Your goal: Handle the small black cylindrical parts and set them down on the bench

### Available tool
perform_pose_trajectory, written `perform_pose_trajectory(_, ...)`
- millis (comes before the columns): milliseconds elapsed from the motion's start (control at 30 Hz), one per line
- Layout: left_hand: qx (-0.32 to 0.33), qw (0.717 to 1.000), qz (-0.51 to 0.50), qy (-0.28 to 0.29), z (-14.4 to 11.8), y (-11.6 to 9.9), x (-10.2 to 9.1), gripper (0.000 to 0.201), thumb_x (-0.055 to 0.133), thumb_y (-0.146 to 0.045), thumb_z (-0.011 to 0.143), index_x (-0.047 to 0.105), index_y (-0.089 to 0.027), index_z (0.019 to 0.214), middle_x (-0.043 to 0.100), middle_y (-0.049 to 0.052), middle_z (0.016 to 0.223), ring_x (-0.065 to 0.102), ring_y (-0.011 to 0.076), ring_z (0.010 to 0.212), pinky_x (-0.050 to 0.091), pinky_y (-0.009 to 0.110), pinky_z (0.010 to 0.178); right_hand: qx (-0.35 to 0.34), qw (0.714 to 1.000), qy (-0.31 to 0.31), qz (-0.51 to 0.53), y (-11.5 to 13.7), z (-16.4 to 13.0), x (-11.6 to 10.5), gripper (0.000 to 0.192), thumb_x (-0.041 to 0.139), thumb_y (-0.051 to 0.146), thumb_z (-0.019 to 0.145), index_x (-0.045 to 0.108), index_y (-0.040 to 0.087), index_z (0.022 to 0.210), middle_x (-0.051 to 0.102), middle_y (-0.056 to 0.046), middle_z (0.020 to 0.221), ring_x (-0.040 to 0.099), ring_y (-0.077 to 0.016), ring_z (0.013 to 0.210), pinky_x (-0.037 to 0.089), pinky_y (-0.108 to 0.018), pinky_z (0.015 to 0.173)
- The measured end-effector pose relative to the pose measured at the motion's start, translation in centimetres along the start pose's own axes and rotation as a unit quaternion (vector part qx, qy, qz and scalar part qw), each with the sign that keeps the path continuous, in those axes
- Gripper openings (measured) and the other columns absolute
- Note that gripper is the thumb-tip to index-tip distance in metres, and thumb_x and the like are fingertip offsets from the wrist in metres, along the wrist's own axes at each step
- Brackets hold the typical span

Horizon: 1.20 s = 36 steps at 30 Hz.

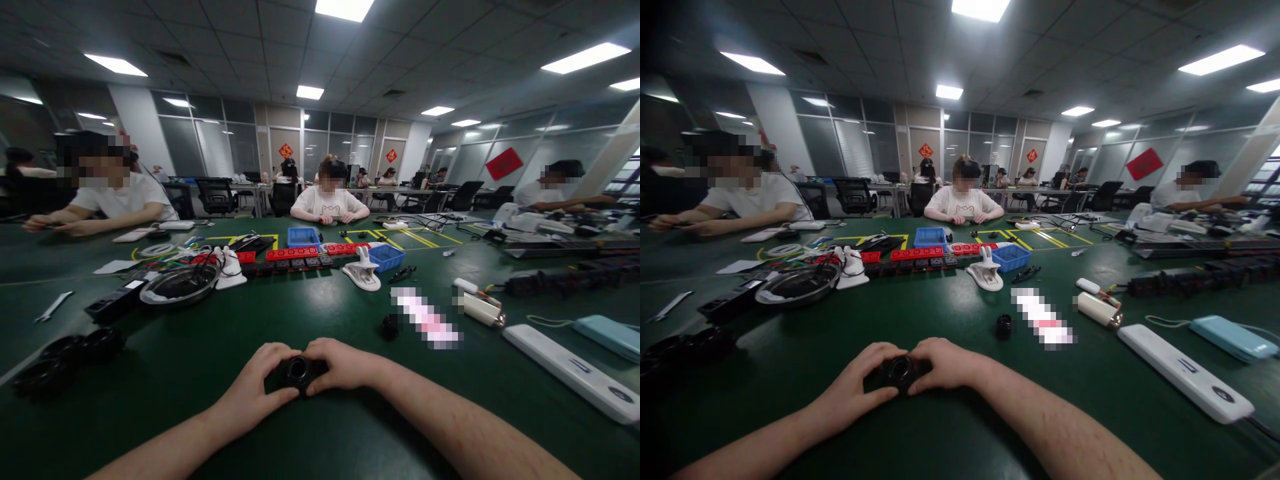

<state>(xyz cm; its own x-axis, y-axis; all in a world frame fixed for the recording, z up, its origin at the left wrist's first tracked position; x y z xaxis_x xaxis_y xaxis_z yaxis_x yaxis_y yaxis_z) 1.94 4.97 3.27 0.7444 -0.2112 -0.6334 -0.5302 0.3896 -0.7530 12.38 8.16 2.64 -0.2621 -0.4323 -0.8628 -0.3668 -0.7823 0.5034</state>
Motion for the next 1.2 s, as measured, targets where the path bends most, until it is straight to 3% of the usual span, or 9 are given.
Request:
perform_pose_trajectory(200,-0.01,1.0,0.008,0.022,0.2,0.2,0.3,0.036,0.061,-0.022,0.068,0.054,-0.025,0.103,0.055,0.002,0.095,0.05,0.0205,0.091,0.04,0.032,0.079,-0.008,0.999,0.018,0.042,-0.2,0.1,0.2,0.022,0.066,0.027,0.066,0.059,0.015,0.083,0.052,0.003,0.072,0.048,-0.0107,0.07,0.035,-0.019,0.063)
perform_pose_trajectory(333,-0.023,0.999,0.026,0.004,0.1,0.6,0.5,0.032,0.062,-0.019,0.065,0.055,-0.023,0.096,0.054,0.0,0.088,0.051,0.0193,0.085,0.041,0.03,0.074,0.04,0.998,0.006,0.037,-0.6,0.1,0.4,0.025,0.066,0.035,0.064,0.057,0.016,0.079,0.054,0.003,0.071,0.049,-0.0108,0.067,0.034,-0.019,0.057)
perform_pose_trajectory(467,-0.038,0.997,0.057,-0.042,-0.1,1.2,0.6,0.028,0.064,-0.026,0.064,0.055,-0.021,0.09,0.053,0.001,0.085,0.05,0.0205,0.082,0.041,0.031,0.07,0.115,0.991,-0.036,-0.058,-0.5,0.1,0.7,0.042,0.063,0.054,0.058,0.056,0.016,0.076,0.056,0.0,0.069,0.05,-0.0137,0.063,0.032,-0.021,0.051)
perform_pose_trajectory(600,-0.055,0.992,0.078,-0.083,-0.3,1.5,0.4,0.025,0.063,-0.03,0.065,0.054,-0.019,0.085,0.053,0.002,0.084,0.05,0.0214,0.081,0.041,0.032,0.069,0.184,0.965,-0.083,-0.168,0.1,0.2,1.0,0.046,0.057,0.059,0.06,0.056,0.015,0.076,0.058,-0.005,0.071,0.052,-0.0185,0.064,0.035,-0.027,0.055)
perform_pose_trajectory(733,-0.068,0.99,0.081,-0.093,-0.2,1.5,0.2,0.026,0.063,-0.032,0.063,0.054,-0.019,0.084,0.054,0.002,0.083,0.052,0.0216,0.08,0.042,0.033,0.069,0.193,0.959,-0.093,-0.187,0.2,0.3,1.1,0.055,0.05,0.067,0.059,0.056,0.014,0.075,0.058,-0.007,0.072,0.054,-0.0222,0.068,0.038,-0.033,0.064)
perform_pose_trajectory(833,-0.065,0.99,0.083,-0.094,-0.2,1.7,-0.2,0.035,0.068,-0.03,0.057,0.054,-0.019,0.088,0.055,0.002,0.088,0.052,0.0228,0.085,0.043,0.034,0.073,0.155,0.974,-0.112,-0.126,0.2,-0.1,0.4,0.064,0.057,0.067,0.052,0.053,0.015,0.088,0.057,-0.007,0.083,0.053,-0.022,0.074,0.039,-0.033,0.066)
perform_pose_trajectory(967,-0.054,0.99,0.079,-0.106,0.0,1.9,-0.9,0.056,0.07,-0.031,0.055,0.049,-0.021,0.106,0.053,0.004,0.102,0.049,0.0245,0.095,0.041,0.037,0.08,0.072,0.994,-0.076,0.018,0.3,-0.5,-0.3,0.073,0.068,0.049,0.055,0.041,0.017,0.116,0.052,-0.008,0.103,0.05,-0.0207,0.089,0.04,-0.031,0.074)
perform_pose_trajectory(1200,-0.034,0.997,0.058,-0.031,0.5,0.7,-0.7,0.032,0.065,-0.03,0.065,0.059,-0.023,0.095,0.058,0.002,0.094,0.052,0.0208,0.09,0.042,0.033,0.079,0.033,0.983,0.013,0.178,-0.3,-0.3,-0.3,0.057,0.061,0.019,0.07,0.039,0.019,0.122,0.056,-0.003,0.102,0.051,-0.0136,0.081,0.04,-0.024,0.069)
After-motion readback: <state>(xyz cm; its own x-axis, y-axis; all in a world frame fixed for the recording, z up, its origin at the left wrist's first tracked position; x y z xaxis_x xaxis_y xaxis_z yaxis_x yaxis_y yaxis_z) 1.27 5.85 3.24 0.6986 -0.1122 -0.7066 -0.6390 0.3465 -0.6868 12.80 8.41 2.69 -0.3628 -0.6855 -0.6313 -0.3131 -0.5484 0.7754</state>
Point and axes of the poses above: each hand's wrist, its own z-axis towards the middle knuckle, its own x-axis out of the palm, y = z × x, the point moved 7 cm from there along z, towards the middle knuckle
